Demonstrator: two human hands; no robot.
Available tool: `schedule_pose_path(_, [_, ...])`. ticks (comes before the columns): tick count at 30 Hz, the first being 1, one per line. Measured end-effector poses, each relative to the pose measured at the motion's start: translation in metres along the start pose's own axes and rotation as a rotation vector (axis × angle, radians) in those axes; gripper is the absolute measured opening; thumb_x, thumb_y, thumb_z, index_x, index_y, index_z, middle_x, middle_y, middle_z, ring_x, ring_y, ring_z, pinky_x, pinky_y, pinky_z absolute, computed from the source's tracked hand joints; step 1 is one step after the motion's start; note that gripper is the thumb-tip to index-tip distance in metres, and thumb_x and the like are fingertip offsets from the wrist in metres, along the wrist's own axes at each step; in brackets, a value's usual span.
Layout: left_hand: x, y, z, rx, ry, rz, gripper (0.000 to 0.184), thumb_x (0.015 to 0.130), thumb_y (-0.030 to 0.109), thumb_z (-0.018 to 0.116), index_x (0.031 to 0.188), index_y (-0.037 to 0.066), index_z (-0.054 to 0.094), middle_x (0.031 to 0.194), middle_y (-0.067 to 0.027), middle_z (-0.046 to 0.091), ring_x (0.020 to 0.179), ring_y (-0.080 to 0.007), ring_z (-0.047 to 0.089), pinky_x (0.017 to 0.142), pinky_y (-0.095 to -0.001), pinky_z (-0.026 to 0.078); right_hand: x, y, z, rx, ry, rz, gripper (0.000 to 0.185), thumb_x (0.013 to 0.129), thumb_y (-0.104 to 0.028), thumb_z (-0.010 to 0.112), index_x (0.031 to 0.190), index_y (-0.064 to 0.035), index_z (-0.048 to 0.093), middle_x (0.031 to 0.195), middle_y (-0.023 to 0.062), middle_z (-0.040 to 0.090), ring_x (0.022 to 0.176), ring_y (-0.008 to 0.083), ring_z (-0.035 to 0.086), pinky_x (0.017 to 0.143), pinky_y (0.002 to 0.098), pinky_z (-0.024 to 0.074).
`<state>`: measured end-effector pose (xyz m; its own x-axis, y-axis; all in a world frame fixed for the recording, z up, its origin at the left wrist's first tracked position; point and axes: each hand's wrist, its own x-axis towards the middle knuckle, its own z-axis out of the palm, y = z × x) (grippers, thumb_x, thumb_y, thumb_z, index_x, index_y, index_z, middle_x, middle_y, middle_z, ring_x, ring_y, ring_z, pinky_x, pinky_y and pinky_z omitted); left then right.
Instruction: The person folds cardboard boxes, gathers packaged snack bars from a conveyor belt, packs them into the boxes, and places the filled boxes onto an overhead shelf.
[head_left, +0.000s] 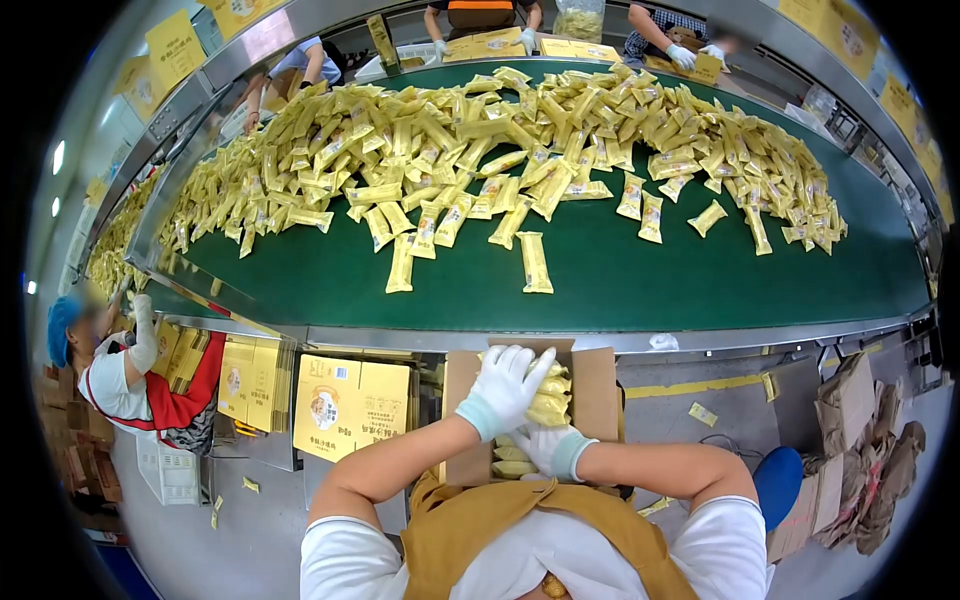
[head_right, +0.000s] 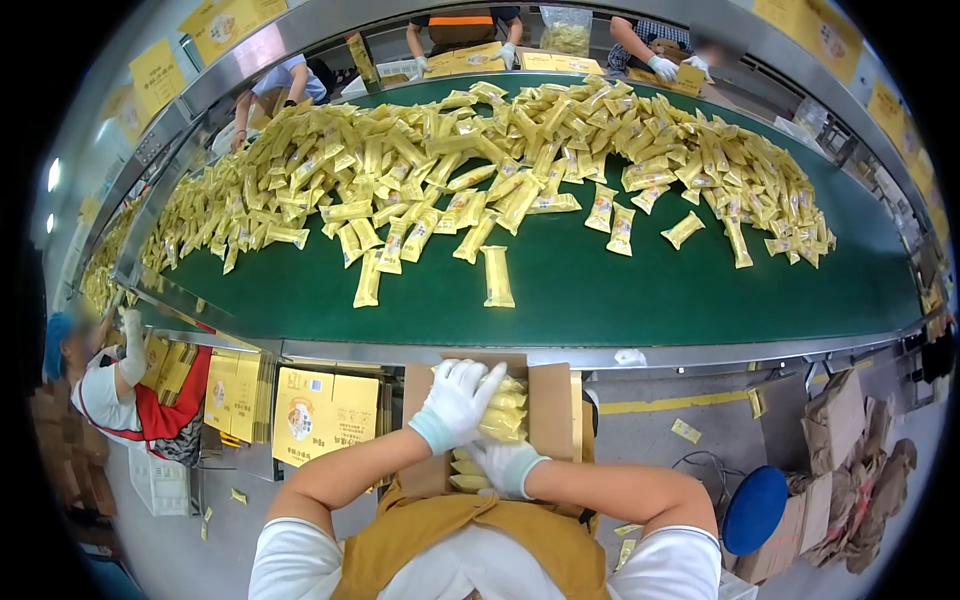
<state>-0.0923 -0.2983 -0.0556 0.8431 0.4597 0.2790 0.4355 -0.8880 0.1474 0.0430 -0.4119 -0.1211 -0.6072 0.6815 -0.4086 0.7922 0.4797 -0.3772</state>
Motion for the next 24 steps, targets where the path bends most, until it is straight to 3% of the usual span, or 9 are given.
schedule_pose_path(6, [0.002, 0.008, 0.043, 0.196, -0.299, -0.064, 0.083, 0.074, 0.017, 0.068, 0.15, 0.001, 0.038, 0.117, -0.0159, 0.055, 0.113, -0.0314, 0.052, 0.102, -0.0496, 0.034, -0.008, -0.026, -0.077, -0.081, -0.337, 0.134, 0.078, 0.088, -0.048, 0.069, 0.149, -0.0082, 0.041, 0.116, 0.0163, 0.065, 0.1, 0.0331, 0.069, 0.078, 0.0433, 0.0542])
schedule_pose_path(10, [0.024, -0.001, 0.02, -0.007, -0.721, -0.014, 0.087, 0.081, 0.019, 0.067, 0.155, 0.0, 0.026, 0.139, -0.022, 0.049, 0.129, -0.0355, 0.047, 0.112, -0.0468, 0.03, 0.028, -0.023, -0.049, -0.192, -0.393, 0.222, 0.056, 0.094, -0.03, 0.059, 0.146, -0.0149, 0.048, 0.121, 0.0126, 0.069, 0.102, 0.0328, 0.071, 0.082, 0.0503, 0.0534])
schedule_pose_path(11, [0.031, -0.01, 0.006, -0.063, -0.827, 0.039, 0.08, 0.084, 0.023, 0.067, 0.154, 0.001, 0.033, 0.149, -0.0236, 0.041, 0.138, -0.038, 0.041, 0.116, -0.0455, 0.029, 0.027, -0.008, -0.034, -0.241, -0.151, 0.131, 0.054, 0.094, -0.059, 0.054, 0.129, -0.0198, 0.064, 0.117, 0.0097, 0.07, 0.104, 0.0302, 0.069, 0.08, 0.0438, 0.0567])
schedule_pose_path(14, [0.042, -0.045, -0.06, -0.357, -0.917, 0.163, 0.066, 0.087, 0.027, 0.068, 0.145, 0.003, 0.048, 0.148, -0.018, 0.048, 0.139, -0.0309, 0.044, 0.113, -0.0442, 0.037, -0.006, 0.014, -0.165, -0.079, -0.497, -0.109, 0.045, 0.098, -0.053, 0.052, 0.122, -0.0185, 0.07, 0.112, 0.0094, 0.073, 0.102, 0.0269, 0.07, 0.078, 0.0419, 0.0568])
schedule_pose_path(16, [0.037, -0.107, -0.073, -1.036, -0.745, -0.025, 0.045, 0.091, 0.029, 0.066, 0.129, 0.005, 0.065, 0.135, -0.0164, 0.062, 0.126, -0.0272, 0.058, 0.105, -0.0376, 0.046, -0.018, 0.058, -0.2, 0.393, -0.151, -0.232, 0.043, 0.097, -0.05, 0.055, 0.112, -0.0143, 0.074, 0.105, 0.0116, 0.074, 0.098, 0.0276, 0.07, 0.08, 0.0404, 0.0559])
schedule_pose_path(18, [0.044, -0.156, -0.103, -1.073, -0.555, -0.388, 0.034, 0.093, 0.029, 0.065, 0.116, 0.004, 0.072, 0.12, -0.0197, 0.07, 0.113, -0.0265, 0.066, 0.1, -0.0317, 0.049, -0.01, 0.081, -0.247, 0.864, -0.13, 0.251, 0.046, 0.095, -0.051, 0.059, 0.111, -0.0104, 0.073, 0.099, 0.0145, 0.073, 0.095, 0.0291, 0.069, 0.086, 0.0396, 0.0539])
schedule_pose_path(20, [0.049, -0.196, -0.073, -0.674, -0.137, -0.703, 0.049, 0.092, 0.041, 0.064, 0.129, 0.009, 0.065, 0.135, -0.0162, 0.061, 0.13, -0.032, 0.053, 0.108, -0.0427, 0.042, 0.031, 0.124, -0.25, 0.588, 0.297, 0.259, 0.048, 0.091, -0.055, 0.06, 0.11, -0.0133, 0.073, 0.111, 0.0157, 0.071, 0.107, 0.032, 0.067, 0.097, 0.0397, 0.0502])
schedule_pose_path(22, [0.072, -0.208, -0.055, -0.018, -0.059, -1.011, 0.068, 0.085, 0.053, 0.068, 0.144, 0.022, 0.053, 0.149, -0.0136, 0.049, 0.139, -0.0351, 0.042, 0.109, -0.0561, 0.037, 0.087, 0.157, -0.238, 0.343, 0.475, 0.296, 0.058, 0.087, -0.057, 0.063, 0.131, -0.0192, 0.063, 0.138, 0.0153, 0.058, 0.127, 0.0332, 0.056, 0.104, 0.0432, 0.0453])
schedule_pose_path(24, [0.09, -0.228, -0.026, 0.017, -0.06, -1.17, 0.08, 0.078, 0.068, 0.067, 0.148, 0.036, 0.046, 0.157, -0.011, 0.039, 0.144, -0.0343, 0.036, 0.106, -0.0667, 0.033, 0.137, 0.163, -0.236, 0.22, 0.382, 0.423, 0.077, 0.081, -0.062, 0.066, 0.147, -0.0261, 0.048, 0.159, 0.0143, 0.034, 0.141, 0.0421, 0.038, 0.11, 0.0565, 0.038])
